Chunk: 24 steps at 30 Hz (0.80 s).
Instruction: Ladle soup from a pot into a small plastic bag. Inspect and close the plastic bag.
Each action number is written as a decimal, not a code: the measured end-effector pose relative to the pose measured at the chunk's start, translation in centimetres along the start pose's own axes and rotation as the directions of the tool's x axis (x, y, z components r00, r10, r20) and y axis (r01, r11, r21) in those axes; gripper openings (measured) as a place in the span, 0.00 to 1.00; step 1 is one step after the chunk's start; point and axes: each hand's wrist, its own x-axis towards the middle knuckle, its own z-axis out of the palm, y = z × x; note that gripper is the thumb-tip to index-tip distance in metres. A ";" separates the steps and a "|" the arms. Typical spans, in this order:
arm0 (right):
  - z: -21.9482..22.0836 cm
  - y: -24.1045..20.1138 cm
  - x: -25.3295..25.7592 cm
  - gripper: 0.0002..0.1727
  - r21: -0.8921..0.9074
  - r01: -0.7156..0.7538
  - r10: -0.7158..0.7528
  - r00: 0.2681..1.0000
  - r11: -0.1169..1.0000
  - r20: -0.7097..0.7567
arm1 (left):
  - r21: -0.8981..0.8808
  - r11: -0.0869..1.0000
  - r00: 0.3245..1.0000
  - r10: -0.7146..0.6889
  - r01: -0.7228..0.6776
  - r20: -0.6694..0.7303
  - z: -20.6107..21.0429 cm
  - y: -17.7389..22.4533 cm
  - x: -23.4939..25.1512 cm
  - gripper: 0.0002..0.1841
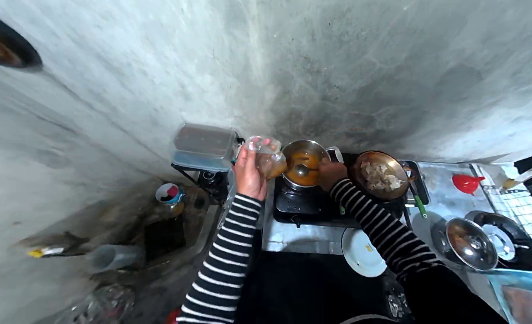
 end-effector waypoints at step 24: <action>-6.4 2.4 -1.1 0.18 0.263 -0.076 0.074 0.997 0.962 0.014 | 0.012 0.999 0.992 -0.052 0.053 -0.113 -3.2 -4.5 -2.4 0.16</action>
